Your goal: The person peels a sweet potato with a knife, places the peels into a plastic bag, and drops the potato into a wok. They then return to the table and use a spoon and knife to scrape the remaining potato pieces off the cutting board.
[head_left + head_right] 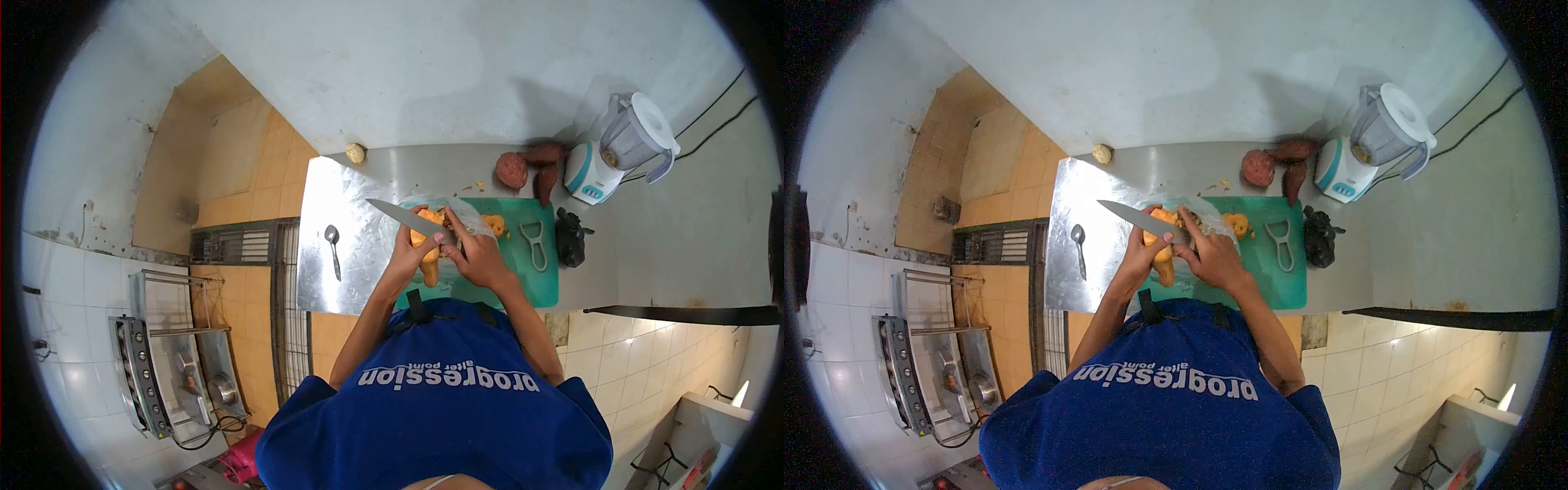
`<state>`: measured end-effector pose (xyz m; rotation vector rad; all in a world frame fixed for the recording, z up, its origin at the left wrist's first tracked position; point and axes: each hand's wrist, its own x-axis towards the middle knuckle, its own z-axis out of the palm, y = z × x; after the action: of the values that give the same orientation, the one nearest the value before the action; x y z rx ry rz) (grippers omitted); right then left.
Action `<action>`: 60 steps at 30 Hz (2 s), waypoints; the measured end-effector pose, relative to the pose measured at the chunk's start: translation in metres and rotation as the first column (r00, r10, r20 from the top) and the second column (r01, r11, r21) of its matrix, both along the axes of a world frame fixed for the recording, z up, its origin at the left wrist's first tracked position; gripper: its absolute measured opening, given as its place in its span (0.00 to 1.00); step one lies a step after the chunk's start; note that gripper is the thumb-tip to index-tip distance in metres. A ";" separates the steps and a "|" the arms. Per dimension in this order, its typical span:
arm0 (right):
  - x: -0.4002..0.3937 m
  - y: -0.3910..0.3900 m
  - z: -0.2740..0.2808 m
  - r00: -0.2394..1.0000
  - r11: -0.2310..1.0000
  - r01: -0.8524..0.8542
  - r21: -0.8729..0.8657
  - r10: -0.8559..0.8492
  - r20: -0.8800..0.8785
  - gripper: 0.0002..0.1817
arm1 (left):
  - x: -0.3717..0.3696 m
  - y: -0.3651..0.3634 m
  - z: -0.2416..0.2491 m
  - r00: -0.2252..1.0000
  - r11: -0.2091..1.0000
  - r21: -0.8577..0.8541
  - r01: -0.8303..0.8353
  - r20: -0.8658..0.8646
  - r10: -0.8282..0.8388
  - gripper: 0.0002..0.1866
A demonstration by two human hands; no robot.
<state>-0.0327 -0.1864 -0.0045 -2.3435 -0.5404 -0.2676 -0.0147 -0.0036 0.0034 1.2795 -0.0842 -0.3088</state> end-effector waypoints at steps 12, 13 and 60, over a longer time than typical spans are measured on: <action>-0.006 0.001 0.003 0.986 0.996 -0.030 0.089 0.044 -0.162 0.38 | 0.001 -0.002 0.009 0.997 0.999 0.036 0.009 0.072 -0.011 0.37; -0.005 0.001 0.005 0.994 0.997 -0.016 0.076 0.024 -0.103 0.38 | 0.001 0.000 0.012 0.993 0.997 0.062 0.043 0.106 -0.050 0.37; -0.005 -0.002 0.017 0.961 0.995 -0.031 0.100 0.057 -0.270 0.39 | -0.005 -0.006 0.005 0.977 0.992 0.129 -0.008 0.210 -0.019 0.28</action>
<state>-0.0381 -0.1883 0.0123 -2.2254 -0.4333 0.0508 -0.0202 -0.0093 0.0084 1.4388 -0.2520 -0.1840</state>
